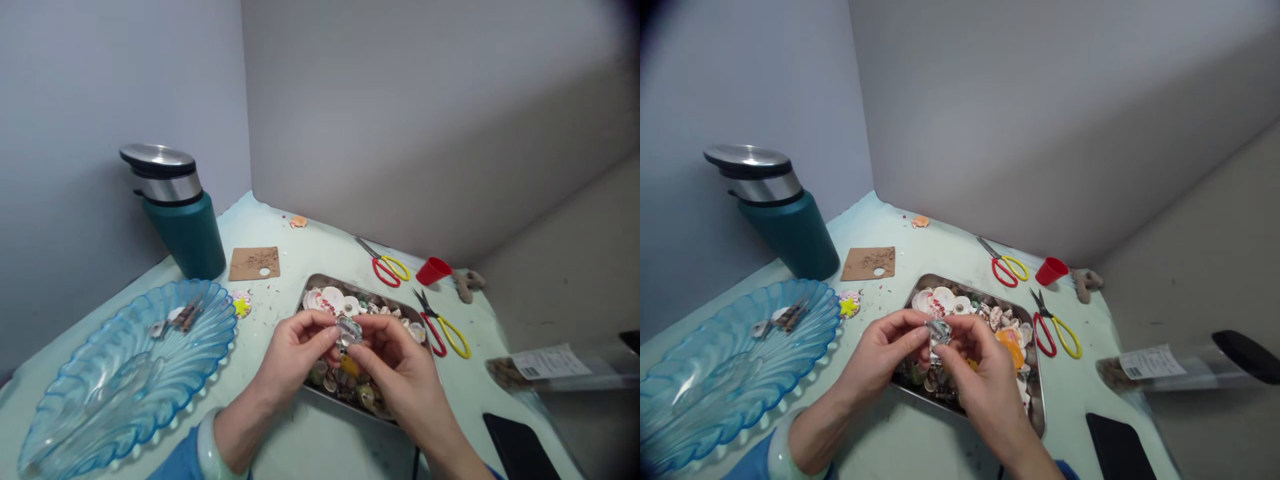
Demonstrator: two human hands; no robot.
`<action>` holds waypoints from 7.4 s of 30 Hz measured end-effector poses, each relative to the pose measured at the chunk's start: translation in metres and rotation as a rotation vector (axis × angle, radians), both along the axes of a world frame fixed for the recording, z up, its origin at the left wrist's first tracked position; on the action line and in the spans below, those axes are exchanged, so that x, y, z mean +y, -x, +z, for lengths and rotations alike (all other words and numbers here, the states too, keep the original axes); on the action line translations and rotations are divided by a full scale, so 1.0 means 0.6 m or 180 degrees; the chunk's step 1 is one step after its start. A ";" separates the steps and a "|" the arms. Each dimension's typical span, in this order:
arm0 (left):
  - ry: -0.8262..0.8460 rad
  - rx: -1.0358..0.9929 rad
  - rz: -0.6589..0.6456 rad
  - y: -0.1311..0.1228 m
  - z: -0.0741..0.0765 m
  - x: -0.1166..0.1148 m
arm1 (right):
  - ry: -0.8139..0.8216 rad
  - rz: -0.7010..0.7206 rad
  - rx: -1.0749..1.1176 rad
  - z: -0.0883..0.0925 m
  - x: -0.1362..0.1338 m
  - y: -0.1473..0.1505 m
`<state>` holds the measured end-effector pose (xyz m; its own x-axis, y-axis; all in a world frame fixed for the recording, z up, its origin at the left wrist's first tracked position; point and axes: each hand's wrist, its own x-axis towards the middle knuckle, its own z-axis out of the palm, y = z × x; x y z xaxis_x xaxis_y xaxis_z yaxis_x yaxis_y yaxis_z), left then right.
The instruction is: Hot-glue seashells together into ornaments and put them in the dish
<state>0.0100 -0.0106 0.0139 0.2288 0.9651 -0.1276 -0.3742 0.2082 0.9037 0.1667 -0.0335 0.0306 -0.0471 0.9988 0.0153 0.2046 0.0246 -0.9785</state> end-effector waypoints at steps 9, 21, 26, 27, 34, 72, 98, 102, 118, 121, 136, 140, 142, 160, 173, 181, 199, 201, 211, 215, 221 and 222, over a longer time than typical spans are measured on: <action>0.0038 0.0164 0.0106 -0.001 0.004 -0.002 | 0.0182 -0.0061 0.0024 0.002 0.004 0.002; 0.0036 0.0123 -0.0033 0.000 -0.003 -0.001 | 0.0233 -0.0061 0.0066 0.005 0.003 0.002; -0.0052 0.0209 -0.0020 0.000 -0.003 0.000 | 0.0294 -0.0002 0.0256 0.003 0.006 0.002; -0.0062 0.0213 -0.0022 -0.001 -0.003 0.000 | 0.0306 -0.0003 0.0290 0.002 0.006 0.001; 0.0003 0.0207 -0.0063 0.000 -0.005 0.001 | 0.0268 0.0002 0.0181 0.002 0.005 0.000; -0.0308 0.0787 0.0039 0.005 0.005 -0.004 | -0.1436 0.0214 -0.1625 0.008 0.001 -0.001; -0.0469 0.0641 0.0209 0.001 0.002 -0.005 | -0.0737 0.0554 -0.1506 0.013 0.007 -0.011; -0.0469 0.0636 0.0125 0.002 0.001 -0.006 | -0.0578 0.0525 -0.1362 0.015 0.006 -0.012; -0.1220 0.1056 0.0193 0.009 -0.007 -0.003 | -0.0146 0.0509 -0.0523 0.005 0.007 -0.020; -0.1229 0.1050 0.0164 0.009 -0.007 -0.004 | -0.0148 0.0480 -0.0515 0.006 0.007 -0.021; -0.0939 0.0797 0.0143 0.008 0.002 -0.006 | -0.0101 0.0400 -0.0425 0.004 0.007 -0.020; -0.0725 0.0645 0.0122 0.006 0.002 -0.005 | -0.0182 0.0394 -0.0657 0.004 0.008 -0.022; -0.0629 0.0613 0.0127 0.006 0.002 -0.004 | -0.0236 0.0354 -0.0751 0.004 0.007 -0.022; 0.0441 -0.0748 -0.0774 0.006 -0.015 0.004 | -0.1283 0.0374 -0.1152 0.015 0.001 -0.014; 0.0307 -0.0735 -0.1036 0.002 -0.018 -0.002 | 0.0468 0.0720 0.0708 0.006 0.007 -0.018; -0.0288 0.0136 -0.0113 0.000 0.001 -0.005 | 0.1064 0.0681 0.1540 0.009 0.014 -0.013; -0.0556 0.0774 0.0185 -0.004 -0.018 0.004 | -0.0035 0.0378 -0.0294 -0.010 0.009 -0.010; -0.0545 0.0744 0.0179 -0.005 -0.018 0.005 | -0.0181 0.0324 -0.0581 -0.012 0.009 -0.011; -0.0390 0.0276 -0.0357 0.002 -0.021 0.005 | -0.1555 0.0350 -0.1708 -0.018 0.009 -0.021; -0.0321 -0.0009 -0.0623 0.002 -0.021 0.005 | -0.1709 0.0232 -0.1963 -0.014 0.006 -0.025; -0.0393 -0.0135 -0.0388 -0.001 -0.018 0.000 | -0.1315 0.0067 -0.1976 -0.012 0.008 -0.025; -0.0433 -0.0115 -0.0370 -0.002 -0.018 -0.001 | -0.1254 0.0044 -0.1992 -0.012 0.010 -0.025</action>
